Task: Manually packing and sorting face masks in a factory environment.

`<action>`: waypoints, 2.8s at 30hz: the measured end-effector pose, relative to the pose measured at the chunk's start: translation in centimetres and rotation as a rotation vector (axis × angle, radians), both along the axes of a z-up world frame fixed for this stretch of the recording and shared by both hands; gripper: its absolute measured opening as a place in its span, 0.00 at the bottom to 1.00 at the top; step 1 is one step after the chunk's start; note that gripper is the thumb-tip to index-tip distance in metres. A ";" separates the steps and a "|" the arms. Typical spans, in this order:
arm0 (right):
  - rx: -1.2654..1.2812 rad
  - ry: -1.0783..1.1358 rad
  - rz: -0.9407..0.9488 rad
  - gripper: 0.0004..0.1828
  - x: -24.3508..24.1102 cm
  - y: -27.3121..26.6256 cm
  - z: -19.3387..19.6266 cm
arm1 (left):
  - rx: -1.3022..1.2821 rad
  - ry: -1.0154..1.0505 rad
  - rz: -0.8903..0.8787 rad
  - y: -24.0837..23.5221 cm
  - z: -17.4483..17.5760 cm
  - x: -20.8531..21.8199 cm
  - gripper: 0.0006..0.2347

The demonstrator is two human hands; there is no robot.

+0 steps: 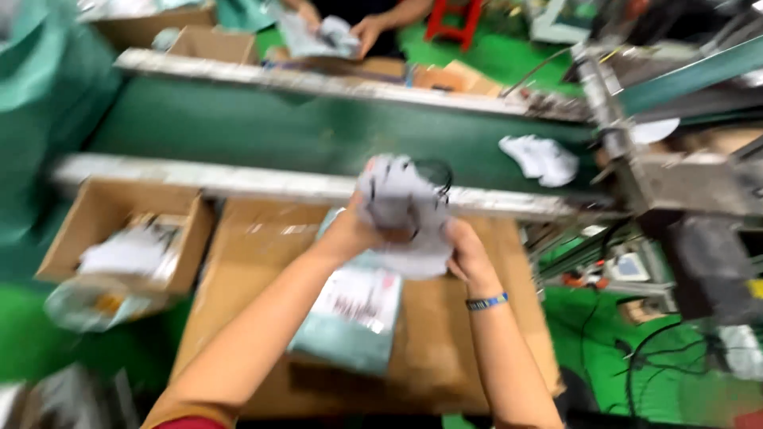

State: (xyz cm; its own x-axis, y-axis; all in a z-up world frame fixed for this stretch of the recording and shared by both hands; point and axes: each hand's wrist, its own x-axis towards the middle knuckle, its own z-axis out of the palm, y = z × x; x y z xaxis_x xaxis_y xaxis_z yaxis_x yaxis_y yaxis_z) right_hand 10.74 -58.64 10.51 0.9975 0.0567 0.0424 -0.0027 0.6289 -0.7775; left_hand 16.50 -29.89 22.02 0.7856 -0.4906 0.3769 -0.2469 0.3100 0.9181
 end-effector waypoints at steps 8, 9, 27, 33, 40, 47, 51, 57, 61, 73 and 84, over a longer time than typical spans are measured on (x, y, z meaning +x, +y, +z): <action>-0.609 -0.196 0.528 0.26 -11.9 19.9 7.2 | 0.528 0.115 0.253 18.6 -1.2 -16.6 0.29; -0.606 -0.186 0.551 0.26 -12.4 22.1 4.9 | 0.526 0.136 0.267 20.1 -1.5 -17.1 0.29; -1.375 -0.602 0.039 0.49 -14.7 31.4 -0.2 | 0.794 -0.286 0.297 27.0 -10.6 -17.5 0.38; -1.255 -0.859 -0.029 0.48 -15.0 30.9 -1.5 | 0.747 -0.337 0.321 27.1 -14.4 -18.8 0.27; -1.319 -0.726 0.020 0.40 -15.3 31.9 1.4 | 0.858 -0.243 0.328 26.6 -12.0 -19.7 0.22; -1.086 -0.474 0.226 0.18 -18.7 28.6 0.5 | 0.231 -0.389 0.103 25.4 -9.1 -23.8 0.36; -1.218 0.088 0.408 0.19 -18.2 23.9 -4.9 | 0.314 0.480 -0.077 25.8 -7.3 -26.4 0.29; -1.531 -0.640 -0.246 0.10 -14.5 19.6 0.6 | 1.305 -0.195 0.080 26.0 -6.4 -19.7 0.38; -1.648 -0.603 -0.132 0.06 -13.9 19.1 -2.2 | 1.181 -0.266 -0.304 17.9 -1.6 -19.9 0.31; -1.798 -0.590 -0.418 0.10 -12.2 20.9 1.3 | 1.436 -0.466 -0.421 10.2 -10.0 -18.6 0.28; -1.629 -0.392 -0.287 0.12 -12.7 22.0 6.9 | 0.855 -0.076 -0.539 17.6 -6.2 -12.8 0.22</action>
